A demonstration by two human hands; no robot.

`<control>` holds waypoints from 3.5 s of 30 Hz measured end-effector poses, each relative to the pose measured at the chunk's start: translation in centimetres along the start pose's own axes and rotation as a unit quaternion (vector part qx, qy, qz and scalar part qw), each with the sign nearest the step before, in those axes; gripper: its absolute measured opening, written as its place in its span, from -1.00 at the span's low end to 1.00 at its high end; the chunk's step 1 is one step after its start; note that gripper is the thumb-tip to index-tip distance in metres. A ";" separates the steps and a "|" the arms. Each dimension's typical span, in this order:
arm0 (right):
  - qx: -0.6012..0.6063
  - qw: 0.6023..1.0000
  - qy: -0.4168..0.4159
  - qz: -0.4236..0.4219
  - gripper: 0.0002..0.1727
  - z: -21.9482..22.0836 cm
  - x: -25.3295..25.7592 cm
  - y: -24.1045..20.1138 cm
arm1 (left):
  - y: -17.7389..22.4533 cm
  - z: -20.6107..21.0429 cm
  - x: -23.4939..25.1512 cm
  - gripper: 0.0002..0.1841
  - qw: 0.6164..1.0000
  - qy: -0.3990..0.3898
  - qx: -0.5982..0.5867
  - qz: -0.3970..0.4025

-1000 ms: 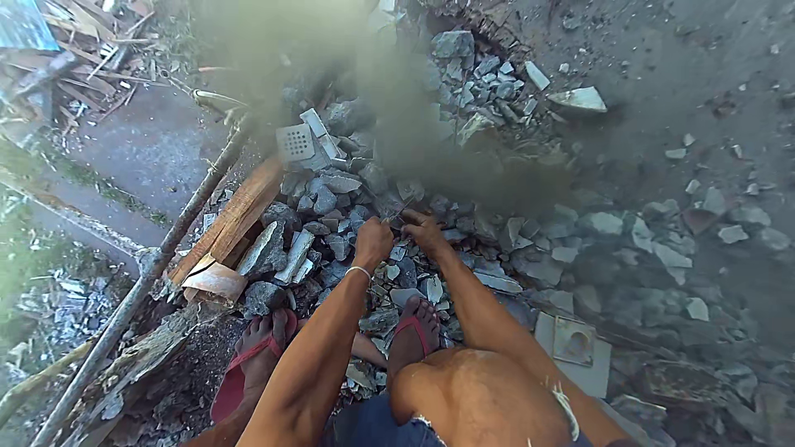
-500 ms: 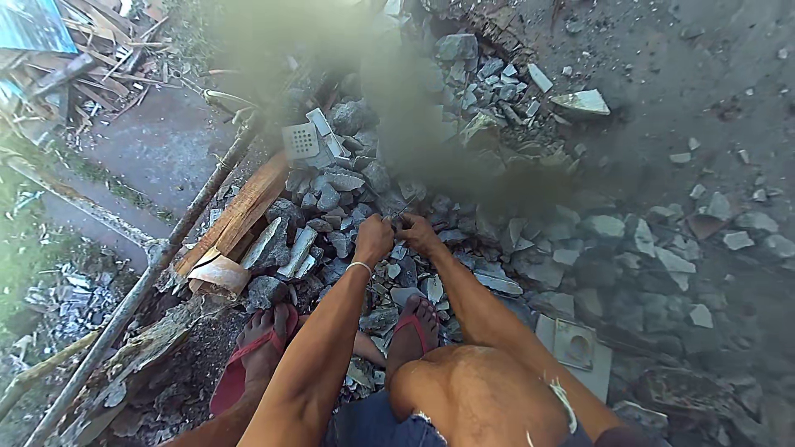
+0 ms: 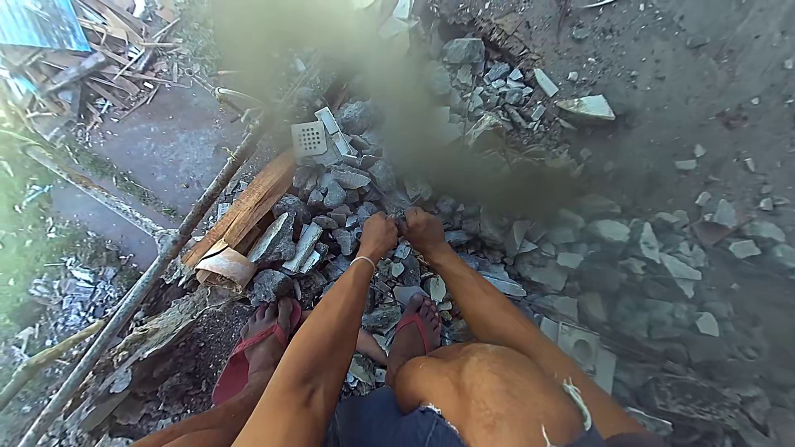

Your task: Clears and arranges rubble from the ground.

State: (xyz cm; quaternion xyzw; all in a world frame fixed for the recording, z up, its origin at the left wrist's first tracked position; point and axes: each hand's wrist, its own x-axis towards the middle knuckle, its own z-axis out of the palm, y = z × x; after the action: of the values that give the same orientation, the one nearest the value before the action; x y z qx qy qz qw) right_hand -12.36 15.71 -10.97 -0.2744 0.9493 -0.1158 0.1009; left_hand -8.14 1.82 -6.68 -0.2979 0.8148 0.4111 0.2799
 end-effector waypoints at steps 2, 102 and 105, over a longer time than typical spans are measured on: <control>-0.034 0.998 -0.010 -0.050 -0.72 -0.5 0.4 0.4 | -0.1 0.0 0.1 -0.52 1.000 0.003 0.001 0.005; 0.018 0.944 -0.307 0.119 -0.74 -5.7 11.1 -0.4 | -0.2 -1.7 4.6 -0.69 0.899 -0.070 0.312 0.298; 0.005 0.938 -0.320 0.137 -0.67 -5.3 12.0 -0.7 | -0.2 -1.9 4.6 -0.69 0.894 -0.061 0.325 0.301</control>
State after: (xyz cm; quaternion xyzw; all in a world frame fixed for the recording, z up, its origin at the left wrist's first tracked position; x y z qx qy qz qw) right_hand -23.34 9.46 -7.23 -0.1639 0.8947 -0.0116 0.4153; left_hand -11.51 -1.01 -9.06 0.0948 0.9350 0.2049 0.2734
